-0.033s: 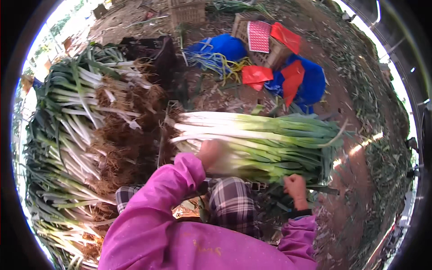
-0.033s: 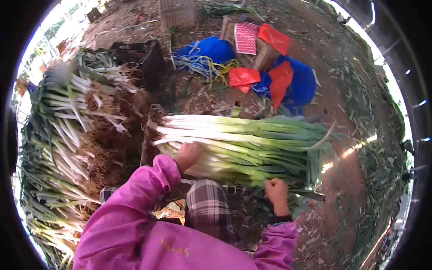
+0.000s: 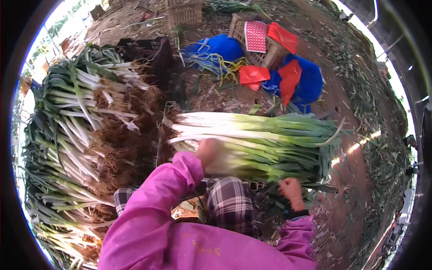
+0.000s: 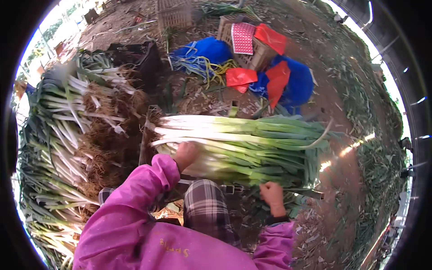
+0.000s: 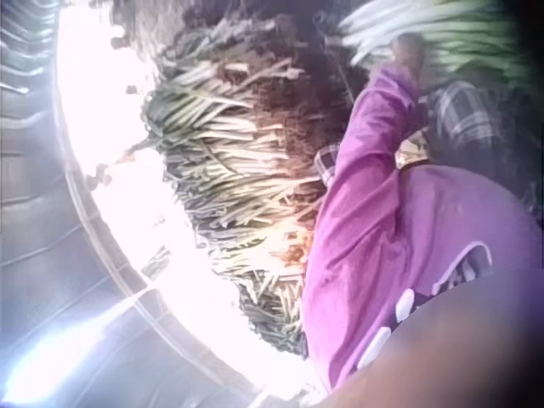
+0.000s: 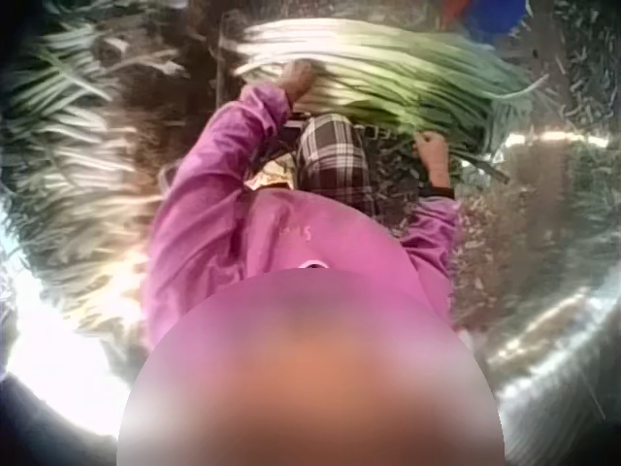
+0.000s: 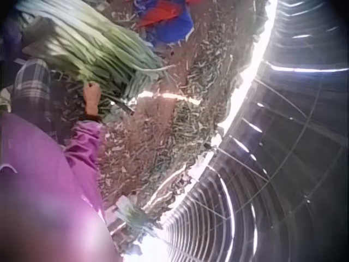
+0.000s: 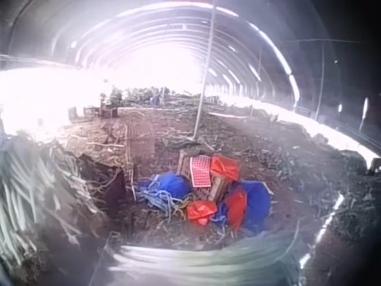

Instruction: The person picks up leeks one at a time from a pile, shakes them, and places them onto a metal frame to align them.

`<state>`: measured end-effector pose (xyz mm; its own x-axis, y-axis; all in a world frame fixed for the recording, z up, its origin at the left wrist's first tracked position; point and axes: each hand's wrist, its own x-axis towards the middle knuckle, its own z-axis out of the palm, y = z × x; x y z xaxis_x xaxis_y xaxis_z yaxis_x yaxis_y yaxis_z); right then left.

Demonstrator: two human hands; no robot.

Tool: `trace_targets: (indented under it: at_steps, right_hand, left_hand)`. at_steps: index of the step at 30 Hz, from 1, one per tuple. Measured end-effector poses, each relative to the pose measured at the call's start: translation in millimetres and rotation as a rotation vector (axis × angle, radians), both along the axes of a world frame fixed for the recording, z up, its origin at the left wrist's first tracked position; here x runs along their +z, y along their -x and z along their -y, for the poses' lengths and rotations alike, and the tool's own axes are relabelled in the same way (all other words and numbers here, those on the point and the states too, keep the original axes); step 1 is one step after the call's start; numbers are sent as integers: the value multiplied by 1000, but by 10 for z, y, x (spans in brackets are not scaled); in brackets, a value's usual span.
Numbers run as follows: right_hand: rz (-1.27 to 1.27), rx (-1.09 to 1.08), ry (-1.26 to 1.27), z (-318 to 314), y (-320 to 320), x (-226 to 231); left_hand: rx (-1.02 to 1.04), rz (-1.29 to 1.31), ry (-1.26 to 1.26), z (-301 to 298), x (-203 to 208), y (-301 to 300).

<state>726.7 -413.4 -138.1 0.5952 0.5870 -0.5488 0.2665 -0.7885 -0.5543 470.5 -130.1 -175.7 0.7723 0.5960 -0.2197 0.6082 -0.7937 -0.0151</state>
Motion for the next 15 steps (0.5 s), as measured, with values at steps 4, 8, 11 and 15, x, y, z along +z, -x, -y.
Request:
trace_targets:
  at_steps: [4, 8, 11, 15]
  right_hand:
    - [147, 42, -377, 109, 261, -274]
    - [559, 167, -628, -414, 193, -74]
    - [494, 80, -300, -602, -49, -148]
    - [479, 68, -208, -478, 172, 77]
  left_hand:
    - [-69, -71, -27, -283, -359, 268]
    - [55, 34, -13, -430, -471, 757]
    - [176, 63, 2, -299, -410, 690]
    - [134, 246, 69, 205, -77, 674]
